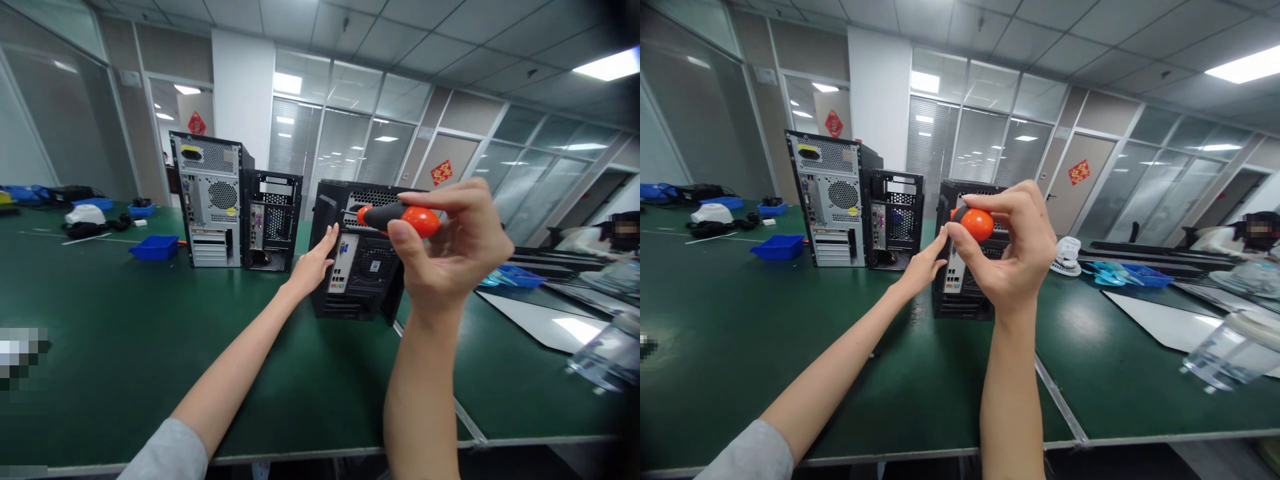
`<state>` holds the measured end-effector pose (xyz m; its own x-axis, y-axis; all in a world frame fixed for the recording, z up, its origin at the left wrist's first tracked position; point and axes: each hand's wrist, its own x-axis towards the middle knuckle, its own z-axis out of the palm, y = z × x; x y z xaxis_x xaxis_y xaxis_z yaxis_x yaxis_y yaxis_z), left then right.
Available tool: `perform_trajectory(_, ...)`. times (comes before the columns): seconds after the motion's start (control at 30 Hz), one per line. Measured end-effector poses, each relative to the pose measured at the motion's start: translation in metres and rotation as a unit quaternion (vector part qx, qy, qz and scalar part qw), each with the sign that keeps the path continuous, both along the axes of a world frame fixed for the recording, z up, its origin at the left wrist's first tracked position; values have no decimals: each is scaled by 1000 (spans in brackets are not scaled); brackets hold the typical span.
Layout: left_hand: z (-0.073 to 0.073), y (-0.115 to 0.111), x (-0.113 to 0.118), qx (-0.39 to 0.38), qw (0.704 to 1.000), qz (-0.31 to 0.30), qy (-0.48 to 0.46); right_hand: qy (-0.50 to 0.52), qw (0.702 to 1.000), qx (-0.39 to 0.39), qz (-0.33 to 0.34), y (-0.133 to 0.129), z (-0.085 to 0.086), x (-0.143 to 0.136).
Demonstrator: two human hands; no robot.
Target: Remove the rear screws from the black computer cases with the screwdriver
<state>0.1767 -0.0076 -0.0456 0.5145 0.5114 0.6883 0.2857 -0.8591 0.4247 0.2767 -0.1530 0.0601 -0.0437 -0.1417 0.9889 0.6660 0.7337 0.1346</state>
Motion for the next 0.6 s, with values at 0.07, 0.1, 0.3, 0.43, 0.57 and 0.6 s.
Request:
perform_trajectory(0.07, 0, 0, 0, -1, 1000, 1, -2, 3, 1000, 0, 0, 0, 0, 0)
perform_trajectory(0.1, 0, -1, 0, -1, 1000, 1, -2, 5, 1000, 1, 0, 0, 0, 0)
perform_trajectory(0.3, 1, -2, -1, -1, 1000, 0, -4, 15, 1000, 13, -14, 0, 1, 0)
perform_trajectory(0.43, -1, 0, 0, -2, 1000, 5, -2, 23, 999, 28, -27, 3, 1, 2)
perform_trajectory(0.57, -2, 3, 1, 8, 1000, 7, 0, 18, 999, 42, -27, 4, 2, 2)
perform_trajectory(0.6, -3, 3, 2, 9, 1000, 8, 0, 18, 999, 40, -27, 4, 2, 2)
